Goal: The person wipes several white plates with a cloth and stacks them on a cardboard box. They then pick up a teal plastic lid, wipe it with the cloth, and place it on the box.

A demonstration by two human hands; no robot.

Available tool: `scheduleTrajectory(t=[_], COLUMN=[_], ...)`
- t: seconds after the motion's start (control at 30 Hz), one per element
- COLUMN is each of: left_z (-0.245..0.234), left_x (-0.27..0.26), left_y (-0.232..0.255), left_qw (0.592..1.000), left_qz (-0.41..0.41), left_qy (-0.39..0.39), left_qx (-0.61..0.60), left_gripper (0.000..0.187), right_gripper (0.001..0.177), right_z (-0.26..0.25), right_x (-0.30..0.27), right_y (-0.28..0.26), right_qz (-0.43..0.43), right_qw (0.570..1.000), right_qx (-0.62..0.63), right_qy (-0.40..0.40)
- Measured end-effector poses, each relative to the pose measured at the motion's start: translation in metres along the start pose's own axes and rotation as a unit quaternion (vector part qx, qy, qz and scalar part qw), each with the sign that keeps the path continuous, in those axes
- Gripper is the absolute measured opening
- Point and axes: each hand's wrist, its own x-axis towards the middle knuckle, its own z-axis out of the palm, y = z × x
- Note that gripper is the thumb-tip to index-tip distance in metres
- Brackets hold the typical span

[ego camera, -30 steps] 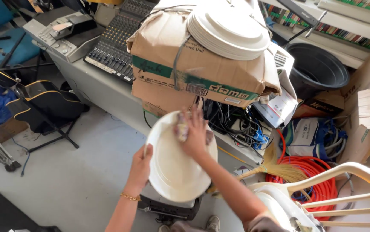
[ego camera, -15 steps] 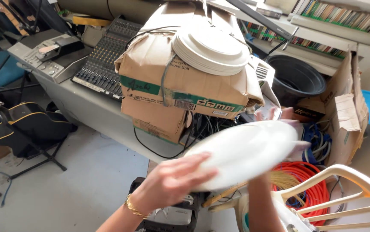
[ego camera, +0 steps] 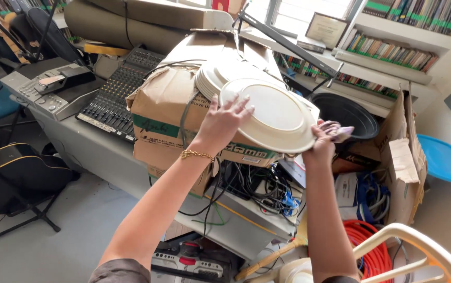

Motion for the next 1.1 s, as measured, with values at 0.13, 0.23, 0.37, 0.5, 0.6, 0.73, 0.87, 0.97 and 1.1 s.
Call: scheduleTrajectory(t=[0.13,0.23,0.37,0.5,0.6,0.73,0.87,0.97,1.1], left_z=[0.021,0.033,0.048,0.053,0.045,0.031,0.056,0.077,0.102], left_x=[0.015,0.031,0.052,0.063,0.075,0.078,0.073,0.055,0.020], left_y=[0.016,0.022,0.014,0.004,0.001,0.010,0.019,0.087,0.230], left_qw=[0.999,0.997,0.992,0.983,0.975,0.959,0.953,0.983,0.972], left_qz=[0.019,0.019,-0.044,-0.078,-0.128,-0.194,-0.254,-0.170,0.062], left_qy=[-0.005,-0.013,-0.082,-0.138,-0.174,-0.204,-0.164,0.043,0.215], left_qx=[0.044,0.077,0.080,0.089,0.052,0.026,0.029,0.047,-0.076], left_gripper=[0.054,0.048,0.046,0.050,0.051,0.051,0.048,0.030,0.028], right_gripper=[0.054,0.048,0.042,0.032,0.032,0.029,0.023,0.026,0.020], right_z=[0.022,0.043,0.065,0.086,0.094,0.087,0.050,-0.019,-0.136], right_x=[0.061,0.083,0.085,0.070,0.093,0.082,0.061,0.089,0.031], right_y=[0.052,0.061,0.062,0.045,0.068,0.062,0.024,0.013,-0.026], right_qz=[-0.005,0.001,-0.017,-0.024,-0.010,-0.004,-0.068,0.050,-0.067], right_qw=[0.997,0.999,0.962,0.913,0.894,0.907,0.940,0.973,0.981], right_qx=[0.053,-0.035,-0.241,-0.342,-0.380,-0.326,-0.194,-0.115,-0.159], right_qy=[0.056,-0.015,-0.128,-0.222,-0.238,-0.267,-0.271,-0.191,-0.087])
